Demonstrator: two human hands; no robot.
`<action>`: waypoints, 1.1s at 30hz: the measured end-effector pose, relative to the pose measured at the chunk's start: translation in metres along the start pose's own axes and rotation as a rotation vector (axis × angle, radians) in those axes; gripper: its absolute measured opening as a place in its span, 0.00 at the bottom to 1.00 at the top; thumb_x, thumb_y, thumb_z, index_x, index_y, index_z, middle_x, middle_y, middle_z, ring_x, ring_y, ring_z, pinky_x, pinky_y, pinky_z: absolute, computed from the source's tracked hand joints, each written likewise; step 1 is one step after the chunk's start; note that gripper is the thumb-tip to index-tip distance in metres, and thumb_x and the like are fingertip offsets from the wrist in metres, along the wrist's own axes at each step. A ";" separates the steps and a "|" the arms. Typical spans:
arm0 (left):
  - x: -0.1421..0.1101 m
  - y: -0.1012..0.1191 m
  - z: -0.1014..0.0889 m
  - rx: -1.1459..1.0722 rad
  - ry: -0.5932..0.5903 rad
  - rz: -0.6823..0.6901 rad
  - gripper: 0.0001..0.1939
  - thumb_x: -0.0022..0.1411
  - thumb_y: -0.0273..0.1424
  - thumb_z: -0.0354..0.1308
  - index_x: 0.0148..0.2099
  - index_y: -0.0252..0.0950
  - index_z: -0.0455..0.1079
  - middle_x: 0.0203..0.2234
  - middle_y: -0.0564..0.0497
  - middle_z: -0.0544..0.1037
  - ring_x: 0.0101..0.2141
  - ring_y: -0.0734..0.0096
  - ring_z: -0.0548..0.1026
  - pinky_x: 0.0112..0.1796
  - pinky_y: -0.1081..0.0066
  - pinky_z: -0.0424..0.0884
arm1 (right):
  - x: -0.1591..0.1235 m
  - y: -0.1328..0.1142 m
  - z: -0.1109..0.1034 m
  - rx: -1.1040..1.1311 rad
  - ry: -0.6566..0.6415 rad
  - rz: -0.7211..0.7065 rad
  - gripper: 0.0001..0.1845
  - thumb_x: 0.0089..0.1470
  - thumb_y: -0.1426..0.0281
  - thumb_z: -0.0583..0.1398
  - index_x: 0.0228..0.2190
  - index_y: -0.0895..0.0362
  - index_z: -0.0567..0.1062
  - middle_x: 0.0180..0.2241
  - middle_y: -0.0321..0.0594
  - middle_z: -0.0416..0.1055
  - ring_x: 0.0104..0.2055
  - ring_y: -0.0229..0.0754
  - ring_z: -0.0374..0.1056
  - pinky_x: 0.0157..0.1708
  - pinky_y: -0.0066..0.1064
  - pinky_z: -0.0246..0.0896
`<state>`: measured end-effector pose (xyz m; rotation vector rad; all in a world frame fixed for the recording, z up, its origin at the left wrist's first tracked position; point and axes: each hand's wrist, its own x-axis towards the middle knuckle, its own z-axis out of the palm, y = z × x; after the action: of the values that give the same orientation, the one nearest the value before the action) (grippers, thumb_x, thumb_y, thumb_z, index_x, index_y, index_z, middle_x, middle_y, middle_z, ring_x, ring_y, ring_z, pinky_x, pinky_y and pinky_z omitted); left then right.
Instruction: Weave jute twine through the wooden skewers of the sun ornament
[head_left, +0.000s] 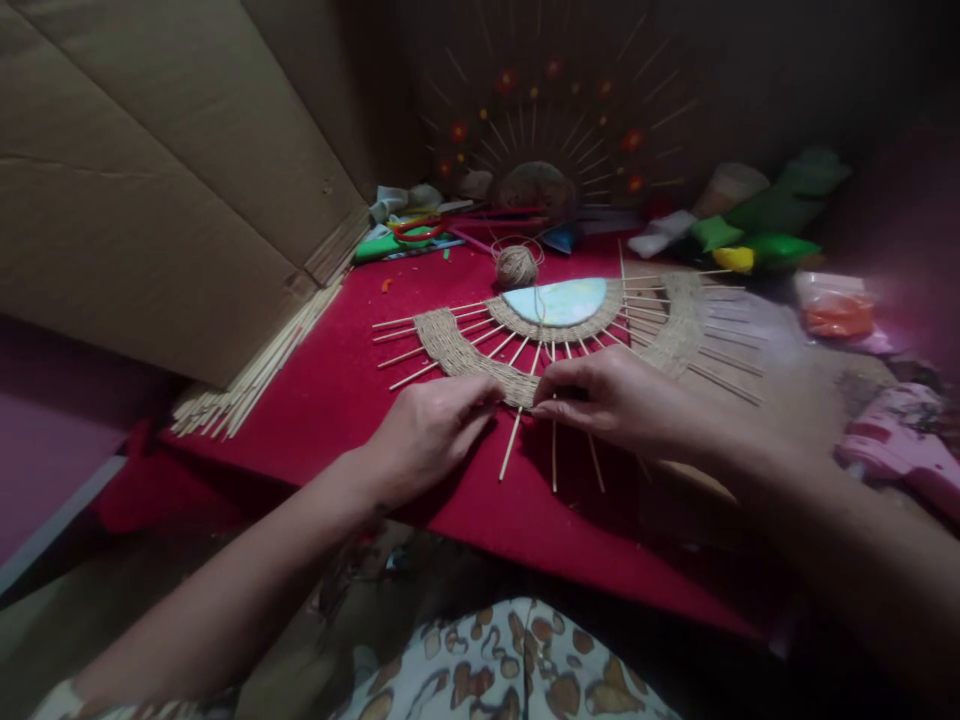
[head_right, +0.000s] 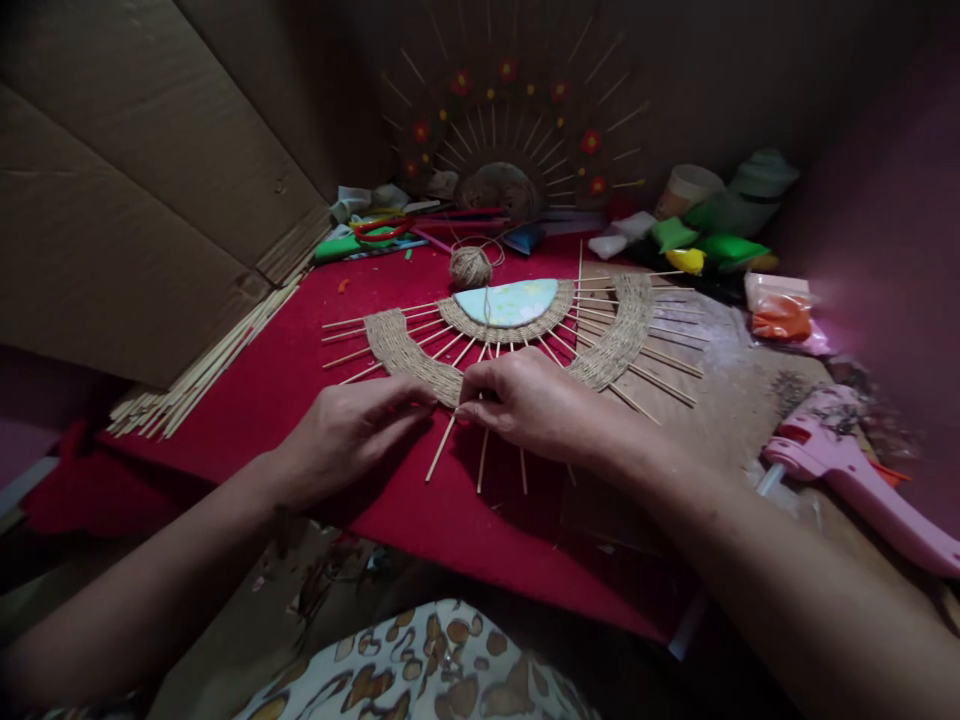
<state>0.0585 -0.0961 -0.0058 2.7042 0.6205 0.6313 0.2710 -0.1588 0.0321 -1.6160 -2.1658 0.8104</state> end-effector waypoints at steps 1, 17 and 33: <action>-0.001 -0.001 -0.004 -0.046 0.006 -0.044 0.06 0.64 0.26 0.54 0.42 0.34 0.70 0.32 0.53 0.77 0.30 0.76 0.74 0.32 0.77 0.68 | -0.001 0.001 0.000 0.000 0.014 0.004 0.08 0.55 0.72 0.58 0.31 0.59 0.78 0.25 0.37 0.74 0.26 0.33 0.65 0.27 0.26 0.55; 0.006 0.005 -0.003 0.121 -0.093 0.075 0.10 0.63 0.29 0.56 0.46 0.32 0.68 0.43 0.44 0.71 0.44 0.62 0.68 0.45 0.61 0.69 | -0.012 0.012 0.008 -0.099 0.042 -0.026 0.08 0.54 0.72 0.58 0.30 0.58 0.79 0.27 0.39 0.75 0.28 0.36 0.67 0.28 0.30 0.55; 0.011 0.013 0.016 0.325 -0.016 0.294 0.13 0.69 0.28 0.46 0.40 0.31 0.72 0.33 0.44 0.72 0.35 0.66 0.65 0.35 0.68 0.66 | -0.018 0.007 0.007 -0.249 -0.023 -0.091 0.10 0.54 0.73 0.57 0.32 0.57 0.80 0.30 0.41 0.76 0.30 0.36 0.66 0.29 0.29 0.53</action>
<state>0.0791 -0.1046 -0.0107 3.1376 0.3469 0.6226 0.2774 -0.1761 0.0237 -1.6111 -2.4175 0.5525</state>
